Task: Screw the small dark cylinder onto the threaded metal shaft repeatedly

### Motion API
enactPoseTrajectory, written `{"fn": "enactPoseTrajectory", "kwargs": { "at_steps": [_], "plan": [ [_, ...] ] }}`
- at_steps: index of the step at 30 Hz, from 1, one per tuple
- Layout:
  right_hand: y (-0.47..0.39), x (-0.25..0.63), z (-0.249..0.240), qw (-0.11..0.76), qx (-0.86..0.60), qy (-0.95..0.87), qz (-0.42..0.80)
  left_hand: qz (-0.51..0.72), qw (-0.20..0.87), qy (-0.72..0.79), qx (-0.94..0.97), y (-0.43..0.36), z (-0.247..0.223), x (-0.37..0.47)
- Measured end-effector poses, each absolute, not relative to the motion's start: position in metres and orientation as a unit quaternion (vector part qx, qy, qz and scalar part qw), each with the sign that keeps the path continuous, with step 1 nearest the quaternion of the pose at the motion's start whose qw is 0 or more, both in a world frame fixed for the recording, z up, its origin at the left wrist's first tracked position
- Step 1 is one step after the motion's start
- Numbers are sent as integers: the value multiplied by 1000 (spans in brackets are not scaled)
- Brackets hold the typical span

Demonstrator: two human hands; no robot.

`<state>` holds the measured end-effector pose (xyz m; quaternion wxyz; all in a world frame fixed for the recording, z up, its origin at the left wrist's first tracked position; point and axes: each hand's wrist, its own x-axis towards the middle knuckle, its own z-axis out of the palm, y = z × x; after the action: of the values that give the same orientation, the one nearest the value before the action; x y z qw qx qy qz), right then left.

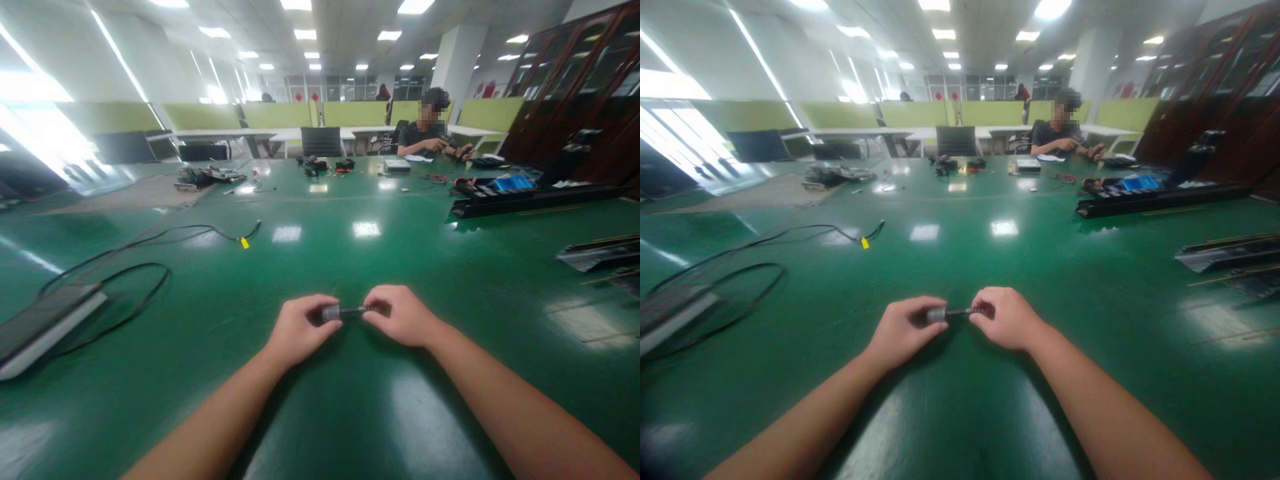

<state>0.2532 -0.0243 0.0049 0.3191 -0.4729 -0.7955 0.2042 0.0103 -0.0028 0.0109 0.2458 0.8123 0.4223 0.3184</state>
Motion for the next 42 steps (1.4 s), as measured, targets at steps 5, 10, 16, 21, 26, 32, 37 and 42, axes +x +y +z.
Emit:
{"fn": "enactPoseTrajectory", "kwargs": {
  "at_steps": [5,10,16,21,26,32,37,42],
  "plan": [
    [-24,254,6,316,-474,-796,204,321,254,421,809,-2,10,10],
    [-24,254,7,313,-475,-796,208,320,257,421,809,-2,9,9],
    [-23,254,8,317,-477,-792,211,327,266,419,804,-1,10,8],
    [-23,252,6,320,-474,-791,219,331,269,436,792,1,8,7],
    [-23,253,6,320,-476,-789,219,333,279,448,781,3,7,7],
    [-21,254,9,319,-516,-766,212,382,308,473,732,6,6,8],
    [-20,249,0,321,-517,-752,253,484,417,488,595,19,-2,4],
    [-20,245,-5,327,-502,-753,273,535,470,502,492,28,-6,-3]
  ]
}}
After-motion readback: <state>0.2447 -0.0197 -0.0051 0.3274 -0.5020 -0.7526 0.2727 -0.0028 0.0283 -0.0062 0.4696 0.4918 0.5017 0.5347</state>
